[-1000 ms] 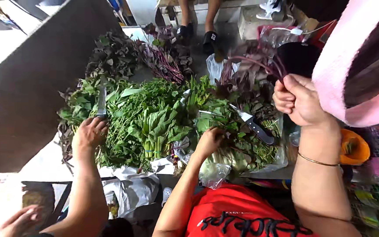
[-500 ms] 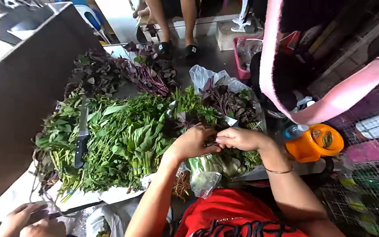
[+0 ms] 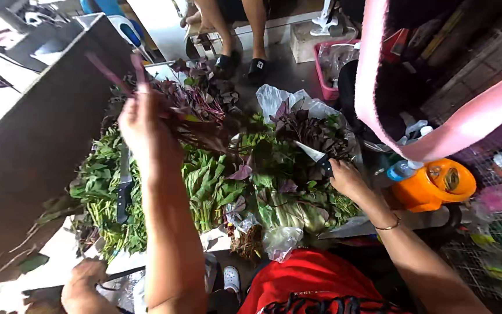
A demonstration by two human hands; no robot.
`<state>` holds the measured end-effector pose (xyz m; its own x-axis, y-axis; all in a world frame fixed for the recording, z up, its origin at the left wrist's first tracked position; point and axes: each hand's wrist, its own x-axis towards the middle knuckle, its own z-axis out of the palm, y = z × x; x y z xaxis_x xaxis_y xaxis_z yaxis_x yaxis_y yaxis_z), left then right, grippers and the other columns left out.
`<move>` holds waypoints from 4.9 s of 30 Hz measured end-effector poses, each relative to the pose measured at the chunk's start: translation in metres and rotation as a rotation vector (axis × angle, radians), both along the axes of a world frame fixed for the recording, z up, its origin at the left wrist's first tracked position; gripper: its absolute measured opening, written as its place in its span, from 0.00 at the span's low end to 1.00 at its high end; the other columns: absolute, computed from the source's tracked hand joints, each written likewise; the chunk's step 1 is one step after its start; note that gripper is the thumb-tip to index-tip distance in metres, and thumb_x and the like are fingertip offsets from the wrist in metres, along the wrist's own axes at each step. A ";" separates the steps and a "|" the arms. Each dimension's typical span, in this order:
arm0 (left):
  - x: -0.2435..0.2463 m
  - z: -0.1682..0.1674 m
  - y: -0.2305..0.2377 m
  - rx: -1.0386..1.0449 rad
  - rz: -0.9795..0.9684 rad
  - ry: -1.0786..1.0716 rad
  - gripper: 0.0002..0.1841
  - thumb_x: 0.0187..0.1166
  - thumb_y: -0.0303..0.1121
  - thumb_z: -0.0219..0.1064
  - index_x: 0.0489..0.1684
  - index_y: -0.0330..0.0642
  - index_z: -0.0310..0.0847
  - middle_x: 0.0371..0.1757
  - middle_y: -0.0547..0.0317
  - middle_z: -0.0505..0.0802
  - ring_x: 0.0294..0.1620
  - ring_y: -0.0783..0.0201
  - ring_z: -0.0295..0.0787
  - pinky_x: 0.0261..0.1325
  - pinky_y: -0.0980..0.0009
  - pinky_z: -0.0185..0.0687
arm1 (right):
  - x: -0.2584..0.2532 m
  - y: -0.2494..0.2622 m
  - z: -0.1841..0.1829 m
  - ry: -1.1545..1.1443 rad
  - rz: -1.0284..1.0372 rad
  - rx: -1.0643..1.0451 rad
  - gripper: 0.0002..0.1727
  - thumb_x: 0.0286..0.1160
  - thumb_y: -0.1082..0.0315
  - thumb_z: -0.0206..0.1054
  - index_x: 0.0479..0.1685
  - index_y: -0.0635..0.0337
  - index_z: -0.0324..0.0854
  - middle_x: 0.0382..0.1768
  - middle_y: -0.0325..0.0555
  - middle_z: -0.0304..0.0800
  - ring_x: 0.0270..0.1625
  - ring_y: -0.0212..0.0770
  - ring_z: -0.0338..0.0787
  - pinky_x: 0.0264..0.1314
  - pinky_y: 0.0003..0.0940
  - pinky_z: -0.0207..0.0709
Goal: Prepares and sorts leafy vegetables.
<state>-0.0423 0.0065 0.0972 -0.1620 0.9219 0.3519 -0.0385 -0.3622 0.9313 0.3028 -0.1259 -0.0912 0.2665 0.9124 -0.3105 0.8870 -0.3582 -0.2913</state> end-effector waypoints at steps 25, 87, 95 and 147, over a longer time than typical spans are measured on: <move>-0.024 0.000 -0.066 0.255 -0.138 -0.112 0.07 0.92 0.29 0.49 0.56 0.46 0.73 0.37 0.67 0.89 0.37 0.66 0.91 0.48 0.67 0.92 | 0.025 0.013 -0.037 -0.262 0.261 -0.038 0.24 0.71 0.75 0.71 0.69 0.70 0.78 0.67 0.69 0.81 0.73 0.68 0.79 0.73 0.67 0.72; 0.139 -0.162 -0.016 -0.405 -0.375 1.138 0.15 0.86 0.35 0.58 0.62 0.37 0.83 0.56 0.36 0.91 0.57 0.36 0.90 0.56 0.34 0.83 | 0.041 -0.061 0.091 0.085 0.330 -0.205 0.31 0.93 0.59 0.55 0.93 0.50 0.58 0.59 0.67 0.88 0.52 0.64 0.92 0.60 0.63 0.81; 0.153 -0.189 -0.014 -0.555 -0.346 1.215 0.17 0.85 0.42 0.63 0.64 0.43 0.83 0.56 0.39 0.92 0.60 0.37 0.90 0.56 0.35 0.83 | 0.031 -0.028 0.107 0.026 0.462 -0.382 0.31 0.94 0.60 0.52 0.94 0.52 0.54 0.67 0.69 0.84 0.63 0.67 0.88 0.70 0.62 0.76; 0.091 -0.042 -0.009 -0.087 -0.286 0.890 0.19 0.89 0.44 0.59 0.61 0.36 0.83 0.45 0.44 0.92 0.46 0.50 0.90 0.55 0.43 0.83 | 0.026 -0.001 0.019 -0.073 0.019 -0.025 0.34 0.87 0.64 0.59 0.94 0.46 0.56 0.74 0.76 0.74 0.68 0.76 0.82 0.68 0.73 0.73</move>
